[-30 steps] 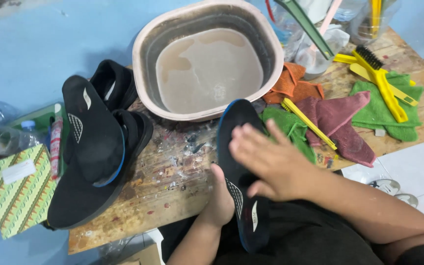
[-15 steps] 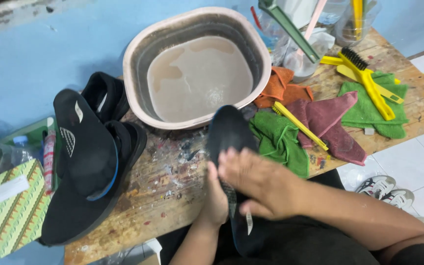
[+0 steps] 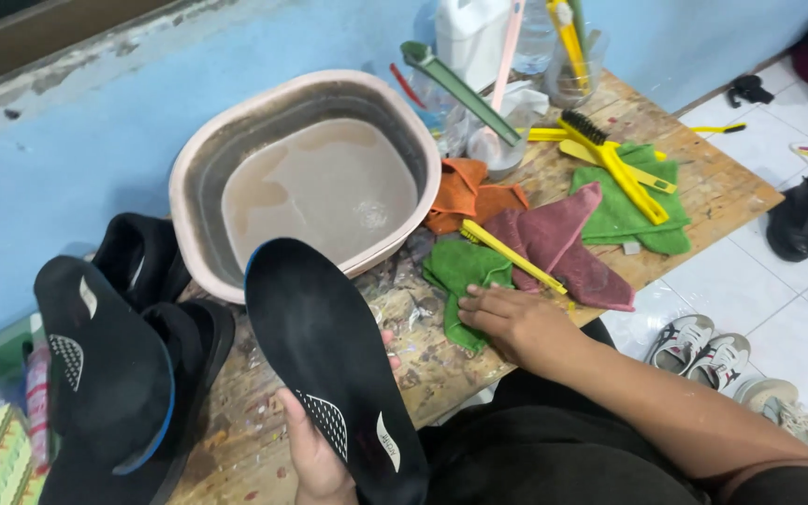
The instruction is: Cleaning a black shoe insole by scrubbing it with a brush and soapy water, then wiping it dry with a cloth.
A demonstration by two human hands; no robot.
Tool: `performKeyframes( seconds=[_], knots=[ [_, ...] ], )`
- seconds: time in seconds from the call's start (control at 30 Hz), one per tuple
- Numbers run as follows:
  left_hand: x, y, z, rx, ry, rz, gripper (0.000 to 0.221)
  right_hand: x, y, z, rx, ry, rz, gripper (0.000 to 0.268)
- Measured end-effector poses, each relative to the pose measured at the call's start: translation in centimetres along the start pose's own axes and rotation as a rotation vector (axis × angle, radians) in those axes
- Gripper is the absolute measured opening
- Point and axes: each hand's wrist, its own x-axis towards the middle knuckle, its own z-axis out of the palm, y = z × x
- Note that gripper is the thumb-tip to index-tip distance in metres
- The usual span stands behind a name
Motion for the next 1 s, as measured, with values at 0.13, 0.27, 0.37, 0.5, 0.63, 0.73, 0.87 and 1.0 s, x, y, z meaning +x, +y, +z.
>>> performKeyframes(
  seconds=[0.13, 0.27, 0.37, 0.5, 0.63, 0.73, 0.87, 1.0],
  knots=[
    [0.0, -0.8, -0.3, -0.122, 0.054, -0.037, 0.072, 3.2, -0.3, -5.0, 0.142, 0.212, 0.013, 0.013],
    [-0.5, -1.6, -0.9, -0.148, 0.095, -0.056, 0.071, 6.5, 4.0, -8.6, -0.081, 0.530, 0.138, 0.017],
    [-0.8, -2.1, -0.1, -0.058, 0.192, -0.085, 0.074, 9.8, 9.6, -8.9, -0.186, 0.314, 0.470, 0.042],
    [-1.5, -2.6, -1.0, -0.241, -0.056, -0.039, 0.071, 14.4, 8.7, -10.8, -0.075, -0.039, 0.826, 0.054],
    [-2.4, -1.7, -2.4, -0.152, 0.196, -0.253, 0.090, 14.7, 12.5, -8.3, -0.067, -0.133, 0.782, 0.028],
    [-2.5, -0.9, -2.0, -0.085, 0.199, -0.254, 0.091, 14.8, 10.0, -9.1, 0.078, -0.096, 0.787, 0.023],
    [-2.2, 0.0, -1.1, -0.009, 0.156, -0.281, 0.087, 12.9, 6.7, -10.3, 0.454, 0.032, 0.675, 0.013],
    [-1.9, 0.2, -2.1, -0.004, 0.177, -0.346, 0.087, 6.5, 6.9, -7.3, 0.779, 0.177, 0.136, 0.021]
  ],
)
